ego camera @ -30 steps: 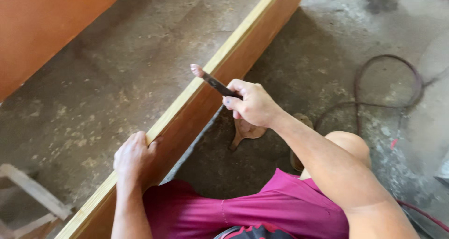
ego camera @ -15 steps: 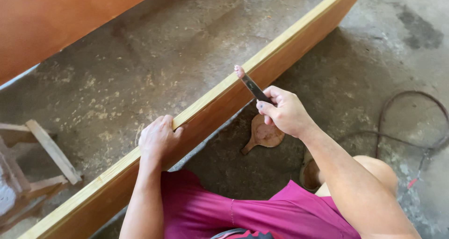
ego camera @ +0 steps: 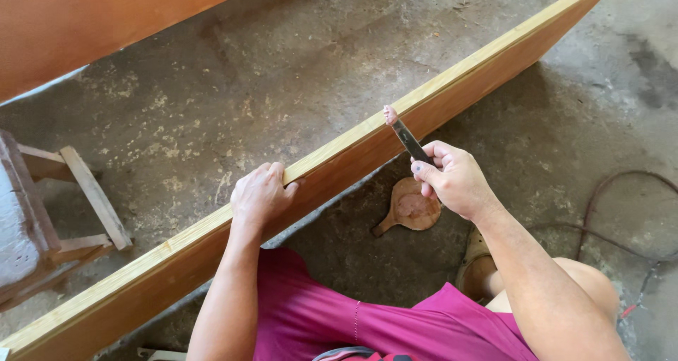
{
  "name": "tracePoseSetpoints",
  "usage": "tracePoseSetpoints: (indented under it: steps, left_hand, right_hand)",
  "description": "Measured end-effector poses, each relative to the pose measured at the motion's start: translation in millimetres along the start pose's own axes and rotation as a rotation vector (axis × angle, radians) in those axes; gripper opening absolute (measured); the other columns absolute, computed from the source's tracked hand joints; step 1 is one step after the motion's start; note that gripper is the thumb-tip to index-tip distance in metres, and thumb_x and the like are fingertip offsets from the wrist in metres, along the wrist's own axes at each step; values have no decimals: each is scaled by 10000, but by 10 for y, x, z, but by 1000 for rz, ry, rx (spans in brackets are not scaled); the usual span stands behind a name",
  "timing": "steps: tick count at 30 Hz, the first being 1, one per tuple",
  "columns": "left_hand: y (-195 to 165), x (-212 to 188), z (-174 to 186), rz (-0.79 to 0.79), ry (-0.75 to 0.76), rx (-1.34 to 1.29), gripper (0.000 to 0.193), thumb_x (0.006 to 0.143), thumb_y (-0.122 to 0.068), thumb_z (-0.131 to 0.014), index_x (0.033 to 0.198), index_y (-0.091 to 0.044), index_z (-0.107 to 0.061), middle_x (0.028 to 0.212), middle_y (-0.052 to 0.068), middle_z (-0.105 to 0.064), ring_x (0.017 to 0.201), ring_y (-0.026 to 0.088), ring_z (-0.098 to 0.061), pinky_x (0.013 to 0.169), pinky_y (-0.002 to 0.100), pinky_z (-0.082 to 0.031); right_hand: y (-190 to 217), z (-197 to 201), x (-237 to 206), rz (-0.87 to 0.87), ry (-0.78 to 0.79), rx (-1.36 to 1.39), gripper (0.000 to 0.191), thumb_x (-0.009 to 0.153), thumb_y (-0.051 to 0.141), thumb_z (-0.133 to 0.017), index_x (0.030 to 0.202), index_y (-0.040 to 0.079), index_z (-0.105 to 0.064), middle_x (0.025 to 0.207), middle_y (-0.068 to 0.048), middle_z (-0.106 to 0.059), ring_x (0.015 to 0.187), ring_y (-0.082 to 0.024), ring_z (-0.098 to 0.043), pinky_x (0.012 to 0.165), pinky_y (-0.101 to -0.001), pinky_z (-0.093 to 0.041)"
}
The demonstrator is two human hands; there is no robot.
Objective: The person sits on the workshop floor beside a wooden frame, measures its rail with a tape measure, and applies wood filler to joints using a small spatula and a paddle board. They hold and reposition the frame rail while working along its edge.
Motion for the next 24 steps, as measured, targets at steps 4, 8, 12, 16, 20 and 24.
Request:
tracePoseSetpoints:
  steps: [4,8,12,16,20,24]
  left_hand:
    - [19,6,6,12,20,-20,455,882,-519,-703,922,-66,-684,1003,151,-717,1006,362,-688,851,493,-543]
    - [69,-11,20,13,2,-43,401,857,-460,-714,943,-69,-702,1016,150,-723,999,368,-693,847,494,-548]
    - [105,-14,42,-2,25,-66,380,850,-424,-724,954,-58,-713,1030,157,-723,999,370,-695,858,488,-552]
    - [108,-15,62,1,33,-70,411,876,-449,-721,954,-46,-717,1037,175,-717,1004,375,-692,862,488,-550]
    - [102,-26,62,2,24,-61,400,864,-435,-726,957,-46,-716,1040,169,-721,1009,369,-695,863,482,-552]
    - [103,-19,28,-20,18,-41,388,862,-424,-725,958,-49,-705,1030,161,-727,1013,360,-699,872,482,-552]
  right_hand:
    - [-26,-17,9,-32,-42,16,43,946,77,-648,977,47,-650,781,12,-647,585,-60,-572,528,-231,-471]
    - [-79,-45,21,-46,-45,20,59,959,86,-649,1001,46,-659,786,3,-647,584,-53,-568,516,-222,-448]
    - [-158,-80,27,-64,-46,7,64,956,90,-662,999,42,-656,773,-5,-636,562,-58,-555,491,-224,-423]
    - [-221,-134,39,-81,-27,-6,69,954,93,-668,998,41,-658,764,-6,-635,555,-55,-545,484,-222,-416]
    - [-224,-179,32,-101,-7,-14,68,947,94,-667,987,39,-665,751,-3,-637,537,-54,-536,473,-224,-419]
    - [-178,-195,12,-102,-7,-26,68,939,103,-678,966,43,-666,732,5,-631,525,-53,-535,464,-229,-409]
Point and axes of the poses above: each hand's wrist, its own x-axis towards the middle knuckle, its own z-axis out of the back of the hand, y = z × x, the point moved 1 cm from there along x, towards the middle knuckle
